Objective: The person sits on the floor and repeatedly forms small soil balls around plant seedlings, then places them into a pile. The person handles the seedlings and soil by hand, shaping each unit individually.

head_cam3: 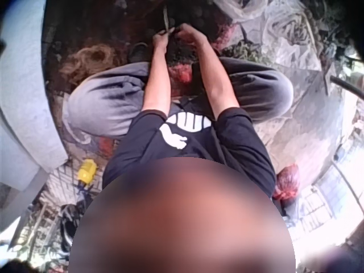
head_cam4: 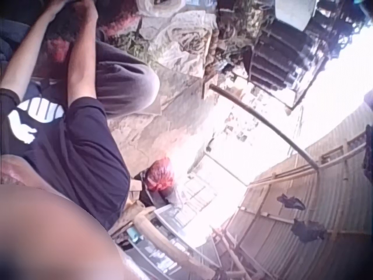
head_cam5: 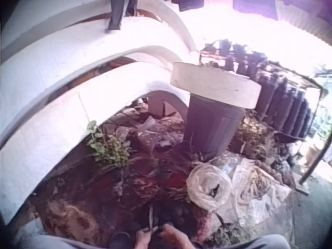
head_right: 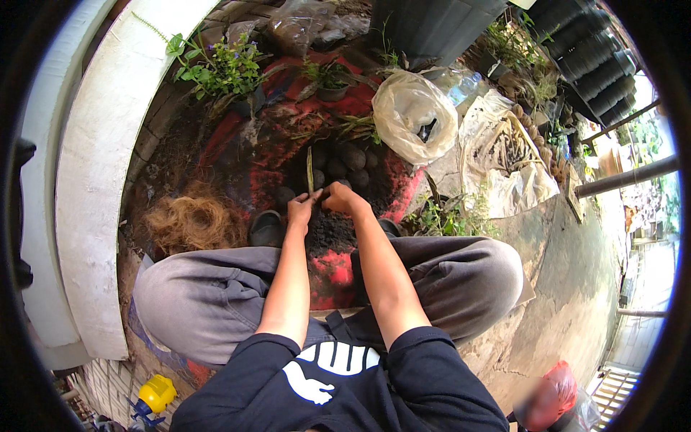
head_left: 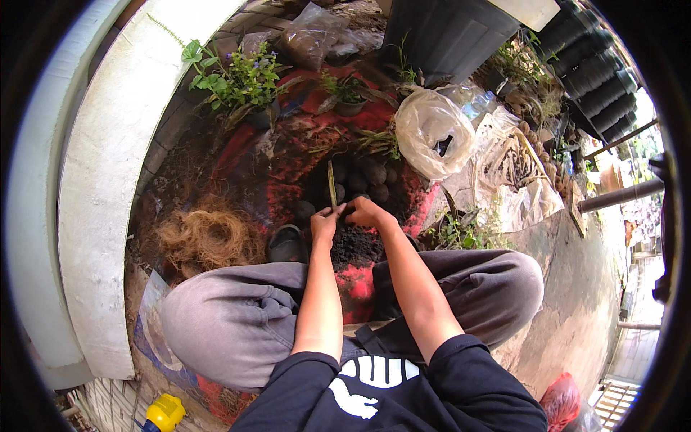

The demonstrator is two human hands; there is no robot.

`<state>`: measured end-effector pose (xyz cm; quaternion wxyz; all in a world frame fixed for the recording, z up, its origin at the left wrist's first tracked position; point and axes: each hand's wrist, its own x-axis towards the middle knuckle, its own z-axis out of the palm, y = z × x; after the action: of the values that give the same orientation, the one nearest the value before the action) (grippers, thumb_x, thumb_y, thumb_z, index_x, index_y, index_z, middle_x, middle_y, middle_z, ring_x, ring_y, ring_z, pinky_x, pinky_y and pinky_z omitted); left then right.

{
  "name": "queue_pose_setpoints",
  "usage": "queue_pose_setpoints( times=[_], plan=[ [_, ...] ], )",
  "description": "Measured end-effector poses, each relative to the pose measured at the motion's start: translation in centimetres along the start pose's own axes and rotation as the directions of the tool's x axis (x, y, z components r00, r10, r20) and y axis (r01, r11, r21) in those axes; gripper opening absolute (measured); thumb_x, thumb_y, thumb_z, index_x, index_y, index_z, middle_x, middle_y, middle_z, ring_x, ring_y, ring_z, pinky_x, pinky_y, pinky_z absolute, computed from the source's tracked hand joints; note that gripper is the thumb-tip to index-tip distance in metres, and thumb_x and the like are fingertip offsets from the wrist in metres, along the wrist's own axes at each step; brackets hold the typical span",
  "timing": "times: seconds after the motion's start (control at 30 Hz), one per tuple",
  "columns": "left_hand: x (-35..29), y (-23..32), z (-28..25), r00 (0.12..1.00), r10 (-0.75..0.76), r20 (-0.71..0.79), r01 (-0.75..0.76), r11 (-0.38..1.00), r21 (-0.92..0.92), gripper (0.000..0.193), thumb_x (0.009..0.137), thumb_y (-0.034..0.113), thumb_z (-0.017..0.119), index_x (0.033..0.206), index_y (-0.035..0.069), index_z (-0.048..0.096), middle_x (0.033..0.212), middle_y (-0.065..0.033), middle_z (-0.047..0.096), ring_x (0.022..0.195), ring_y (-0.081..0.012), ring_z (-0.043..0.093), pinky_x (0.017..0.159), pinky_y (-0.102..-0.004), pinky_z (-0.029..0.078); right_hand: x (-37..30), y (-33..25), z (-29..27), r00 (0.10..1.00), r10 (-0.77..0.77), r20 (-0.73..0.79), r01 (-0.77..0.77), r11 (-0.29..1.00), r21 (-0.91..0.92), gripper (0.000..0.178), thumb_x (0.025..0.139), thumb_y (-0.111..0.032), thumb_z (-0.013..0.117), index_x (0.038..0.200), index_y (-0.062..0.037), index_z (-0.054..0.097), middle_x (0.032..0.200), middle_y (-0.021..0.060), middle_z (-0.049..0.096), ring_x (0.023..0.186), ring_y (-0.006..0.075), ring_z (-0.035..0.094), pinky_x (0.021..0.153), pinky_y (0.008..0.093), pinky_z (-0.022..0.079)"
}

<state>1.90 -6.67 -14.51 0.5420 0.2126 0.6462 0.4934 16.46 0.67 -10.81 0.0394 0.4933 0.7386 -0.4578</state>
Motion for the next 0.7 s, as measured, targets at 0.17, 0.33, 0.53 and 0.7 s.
queue_pose_setpoints(
  times=[0.17,0.33,0.53,0.7],
  plan=[
    [1.1,0.9,-0.3,0.937,-0.046,-0.346,-0.035,0.974,-0.224,0.029,0.084,0.025,0.082,0.088,-0.002,0.074,0.083,-0.0041,0.071,0.075,-0.0116,0.056,0.072,-0.0317,0.045,-0.1,-0.3,-0.4,0.995,0.083,-0.061,-0.014,0.695,0.719,0.033,0.092,-0.020,0.060,0.115,0.0025,0.068,0.108,0.0133,0.070,0.096,0.0236,0.065,0.084,0.0411,0.055],
    [0.9,2.1,-0.7,0.805,-0.170,-0.568,0.000,0.958,-0.287,0.041,0.083,0.036,0.083,0.094,-0.003,0.075,0.090,-0.0082,0.073,0.081,-0.0151,0.062,0.078,-0.0322,0.048,0.1,-0.6,-0.6,0.983,0.186,0.001,-0.041,0.210,0.977,0.032,0.103,-0.022,0.049,0.124,-0.0025,0.063,0.122,0.0080,0.062,0.104,0.0216,0.061,0.091,0.0408,0.054],
    [0.1,2.1,0.2,0.948,-0.119,-0.295,0.052,0.973,-0.223,0.045,0.085,0.044,0.079,0.093,0.000,0.076,0.096,-0.0074,0.073,0.083,-0.0171,0.063,0.084,-0.0322,0.047,-0.1,-0.9,-0.7,0.993,0.108,-0.047,0.009,0.327,0.945,0.024,0.101,-0.016,0.057,0.120,-0.0024,0.064,0.119,0.0056,0.064,0.103,0.0166,0.062,0.090,0.0323,0.054],
    [0.4,2.1,-0.3,0.959,-0.246,-0.143,0.133,0.831,-0.540,0.041,0.085,0.049,0.076,0.097,0.010,0.071,0.101,-0.0050,0.066,0.095,-0.0223,0.062,0.086,-0.0447,0.049,0.1,0.3,0.2,0.991,0.117,-0.072,0.024,0.371,0.928,0.026,0.097,-0.007,0.064,0.122,0.0000,0.063,0.112,0.0039,0.066,0.100,0.0142,0.063,0.088,0.0321,0.055]
  ],
)
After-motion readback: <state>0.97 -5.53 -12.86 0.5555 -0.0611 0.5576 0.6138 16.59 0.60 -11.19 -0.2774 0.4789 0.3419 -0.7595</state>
